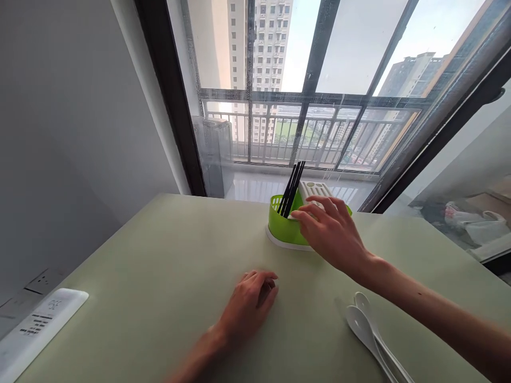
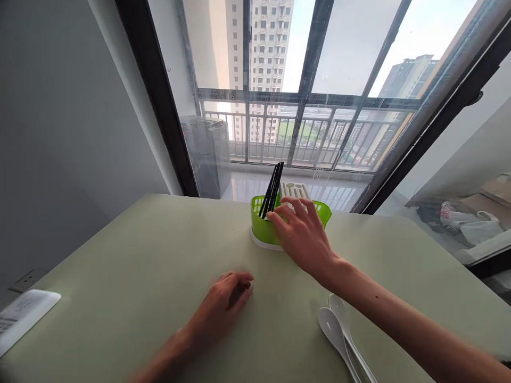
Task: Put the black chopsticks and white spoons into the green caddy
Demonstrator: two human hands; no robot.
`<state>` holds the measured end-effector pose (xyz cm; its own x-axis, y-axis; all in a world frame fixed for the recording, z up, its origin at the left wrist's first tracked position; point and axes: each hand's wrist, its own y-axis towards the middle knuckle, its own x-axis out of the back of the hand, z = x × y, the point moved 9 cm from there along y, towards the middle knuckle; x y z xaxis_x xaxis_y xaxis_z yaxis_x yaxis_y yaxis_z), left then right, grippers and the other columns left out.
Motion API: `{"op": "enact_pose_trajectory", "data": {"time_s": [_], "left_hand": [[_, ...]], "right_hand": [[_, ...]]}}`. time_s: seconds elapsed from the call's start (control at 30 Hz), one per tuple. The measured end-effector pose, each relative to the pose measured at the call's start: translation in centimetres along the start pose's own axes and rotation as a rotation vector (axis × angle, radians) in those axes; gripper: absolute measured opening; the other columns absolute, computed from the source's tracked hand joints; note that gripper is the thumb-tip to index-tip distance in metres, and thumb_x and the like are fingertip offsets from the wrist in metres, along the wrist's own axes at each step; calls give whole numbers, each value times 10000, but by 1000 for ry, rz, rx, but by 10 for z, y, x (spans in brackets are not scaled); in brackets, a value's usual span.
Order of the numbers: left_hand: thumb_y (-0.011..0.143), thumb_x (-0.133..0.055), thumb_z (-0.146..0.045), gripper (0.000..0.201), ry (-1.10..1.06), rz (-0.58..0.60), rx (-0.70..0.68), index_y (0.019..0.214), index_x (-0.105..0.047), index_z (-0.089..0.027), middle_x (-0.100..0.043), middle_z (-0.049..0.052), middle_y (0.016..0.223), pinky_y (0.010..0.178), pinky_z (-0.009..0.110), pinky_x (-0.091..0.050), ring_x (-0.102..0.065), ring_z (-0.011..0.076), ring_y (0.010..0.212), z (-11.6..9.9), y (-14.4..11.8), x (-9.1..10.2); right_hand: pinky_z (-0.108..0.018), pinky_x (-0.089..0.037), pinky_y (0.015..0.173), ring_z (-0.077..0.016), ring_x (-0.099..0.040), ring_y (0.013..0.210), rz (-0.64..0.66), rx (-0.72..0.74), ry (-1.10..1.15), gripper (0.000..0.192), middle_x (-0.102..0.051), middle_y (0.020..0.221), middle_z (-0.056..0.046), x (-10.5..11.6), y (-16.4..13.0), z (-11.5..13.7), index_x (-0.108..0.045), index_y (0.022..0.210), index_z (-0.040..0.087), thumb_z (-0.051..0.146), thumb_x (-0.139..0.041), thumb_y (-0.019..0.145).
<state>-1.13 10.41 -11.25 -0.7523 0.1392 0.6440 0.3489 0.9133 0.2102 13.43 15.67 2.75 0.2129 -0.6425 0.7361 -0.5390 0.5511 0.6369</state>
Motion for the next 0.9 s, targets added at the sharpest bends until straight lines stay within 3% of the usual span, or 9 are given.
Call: {"op": "enact_pose_trajectory", "data": {"time_s": [0.17, 0.27, 0.33, 0.43, 0.53, 0.6, 0.73, 0.9], "left_hand": [[976, -515, -258, 193, 14, -9, -3, 1150, -598, -243, -694, -3, 951, 959, 338, -485, -636, 160, 952, 0, 0, 0], [983, -506, -266, 181, 24, -5, -1, 1133, -604, -240, -700, 6, 971, 947, 336, -494, -639, 161, 950, 0, 2, 1], [990, -495, -274, 174, 30, 0, 4, 1118, -608, -242, -704, 15, 1011, 941, 338, -499, -642, 166, 969, -1, 3, 1], [995, -486, -288, 162, 53, 15, 2, 1085, -615, -245, -703, 25, 1042, 943, 355, -502, -642, 177, 992, -5, 4, 2], [1002, -475, -311, 170, 91, 37, -4, 1063, -621, -248, -699, 33, 1036, 923, 362, -511, -641, 184, 984, -9, 7, 1], [1006, -467, -322, 183, 124, 44, -15, 1066, -625, -250, -697, 37, 1029, 914, 366, -514, -640, 187, 980, -12, 8, -1], [1003, -471, -322, 189, 198, 68, -51, 1048, -636, -244, -698, 44, 1021, 919, 381, -508, -638, 196, 977, -24, 9, -12], [991, -486, -350, 193, 197, 140, -48, 1028, -641, -240, -701, 58, 1010, 921, 389, -507, -638, 211, 972, -51, 11, -45]], "right_hand": [[-451, -407, 1052, -281, -519, 1276, -34, -83, 131, 394, -660, 1260, -82, 35, -22, -1, -582, 1308, 231, 161, -612, 922], [-416, -458, 1022, -253, -589, 1183, -82, -131, 251, 347, -672, 1216, -77, 52, -55, -14, -594, 1272, 242, 198, -614, 928], [-399, -489, 975, -235, -635, 1083, -72, -185, 331, 293, -687, 1163, -65, 51, -86, -29, -620, 1221, 263, 224, -606, 931], [-344, -531, 836, -199, -678, 909, 8, -401, 464, 181, -705, 1084, -50, 26, -138, -64, -655, 1111, 278, 291, -567, 953], [-288, -538, 676, -176, -691, 749, 152, -744, 753, 213, -731, 944, -43, -24, -189, -100, -642, 1069, 258, 412, -557, 948], [-273, -531, 649, -161, -682, 698, 177, -903, 969, 258, -736, 968, -56, -54, -210, -112, -638, 1029, 235, 460, -564, 927], [-252, -481, 589, -146, -640, 673, 150, -1006, 1129, 247, -724, 973, -56, -88, -219, -124, -645, 967, 210, 429, -576, 877], [-269, -469, 632, -139, -600, 639, 150, -977, 1060, 212, -718, 904, -22, -92, -217, -124, -659, 946, 213, 364, -535, 867]]}}
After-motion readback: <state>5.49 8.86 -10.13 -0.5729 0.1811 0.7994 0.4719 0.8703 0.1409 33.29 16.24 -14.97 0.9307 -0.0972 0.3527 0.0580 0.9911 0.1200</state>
